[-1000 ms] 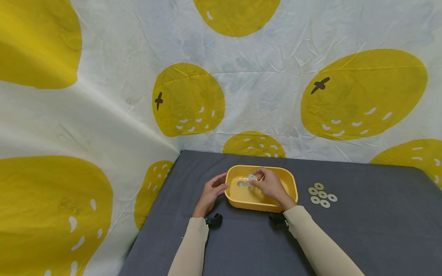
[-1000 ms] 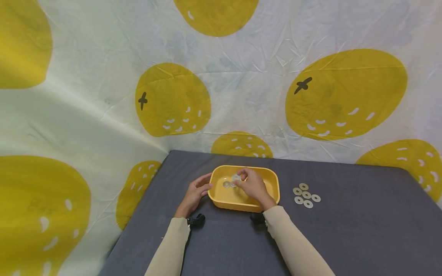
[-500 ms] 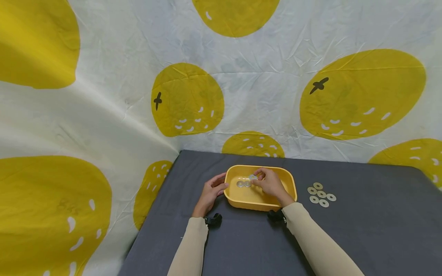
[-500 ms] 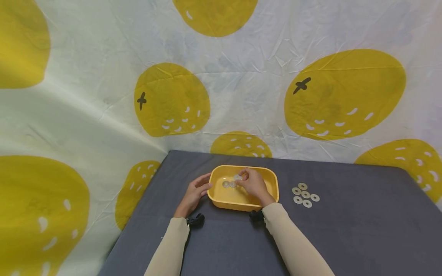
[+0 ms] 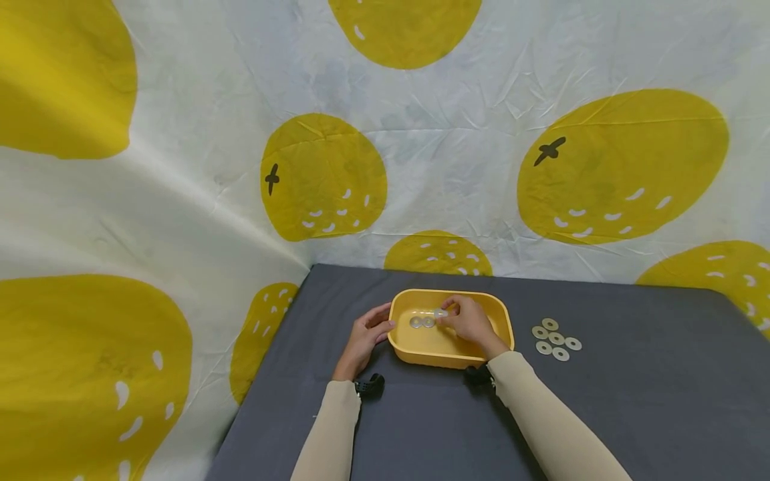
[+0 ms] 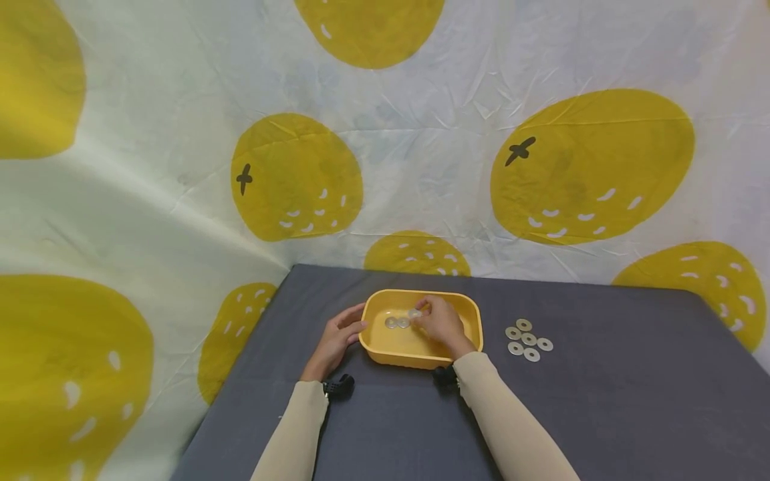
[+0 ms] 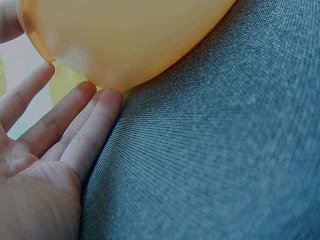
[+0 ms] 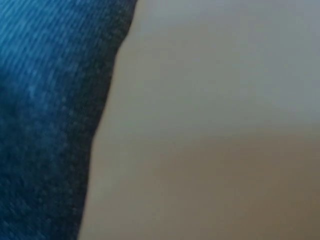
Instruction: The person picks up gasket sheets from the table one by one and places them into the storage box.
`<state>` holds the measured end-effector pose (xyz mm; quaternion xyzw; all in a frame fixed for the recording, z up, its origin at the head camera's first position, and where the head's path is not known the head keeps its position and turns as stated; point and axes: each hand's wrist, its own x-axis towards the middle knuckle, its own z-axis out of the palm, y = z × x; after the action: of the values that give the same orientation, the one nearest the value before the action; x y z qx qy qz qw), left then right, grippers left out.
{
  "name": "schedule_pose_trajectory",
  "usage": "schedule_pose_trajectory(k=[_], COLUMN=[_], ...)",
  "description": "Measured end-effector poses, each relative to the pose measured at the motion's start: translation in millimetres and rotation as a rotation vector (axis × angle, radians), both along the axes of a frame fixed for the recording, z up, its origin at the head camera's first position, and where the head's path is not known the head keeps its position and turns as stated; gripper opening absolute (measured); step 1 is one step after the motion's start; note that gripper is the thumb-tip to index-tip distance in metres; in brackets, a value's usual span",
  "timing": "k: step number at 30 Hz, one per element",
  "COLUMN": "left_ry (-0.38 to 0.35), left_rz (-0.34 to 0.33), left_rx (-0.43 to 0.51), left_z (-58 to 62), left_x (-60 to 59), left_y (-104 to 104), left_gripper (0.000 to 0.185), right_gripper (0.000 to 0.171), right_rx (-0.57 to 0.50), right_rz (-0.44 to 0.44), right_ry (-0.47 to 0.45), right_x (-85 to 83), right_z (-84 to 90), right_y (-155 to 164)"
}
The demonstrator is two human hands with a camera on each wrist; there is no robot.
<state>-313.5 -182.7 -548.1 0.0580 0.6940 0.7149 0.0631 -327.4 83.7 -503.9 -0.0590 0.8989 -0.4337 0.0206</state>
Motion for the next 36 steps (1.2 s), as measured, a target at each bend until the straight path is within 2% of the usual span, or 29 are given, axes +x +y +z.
schedule_pose_trajectory(k=[10,20,31,36], left_ry=[-0.010,-0.016,-0.013,-0.023], left_rz=[0.007,0.011,0.011,0.015], left_rx=[-0.002,-0.005,-0.014,-0.008], left_z=[1.0,-1.5,1.2,0.3], left_x=[-0.2,-1.0,0.7,0.4], left_y=[-0.3,0.7,1.3,0.9], left_gripper=[0.048,0.050,0.049,0.048], right_gripper=[0.030,0.028,0.030,0.029], right_rx=[0.077,0.100,0.157,0.147], right_rz=[-0.021,-0.011,-0.012,-0.019], right_ry=[-0.011,-0.032,-0.040,-0.045], right_x=[-2.1,-0.4,0.3,0.8], right_z=[-2.5,-3.2,-3.7,-1.6], right_y=[-1.1,-1.4,-0.8,-0.7])
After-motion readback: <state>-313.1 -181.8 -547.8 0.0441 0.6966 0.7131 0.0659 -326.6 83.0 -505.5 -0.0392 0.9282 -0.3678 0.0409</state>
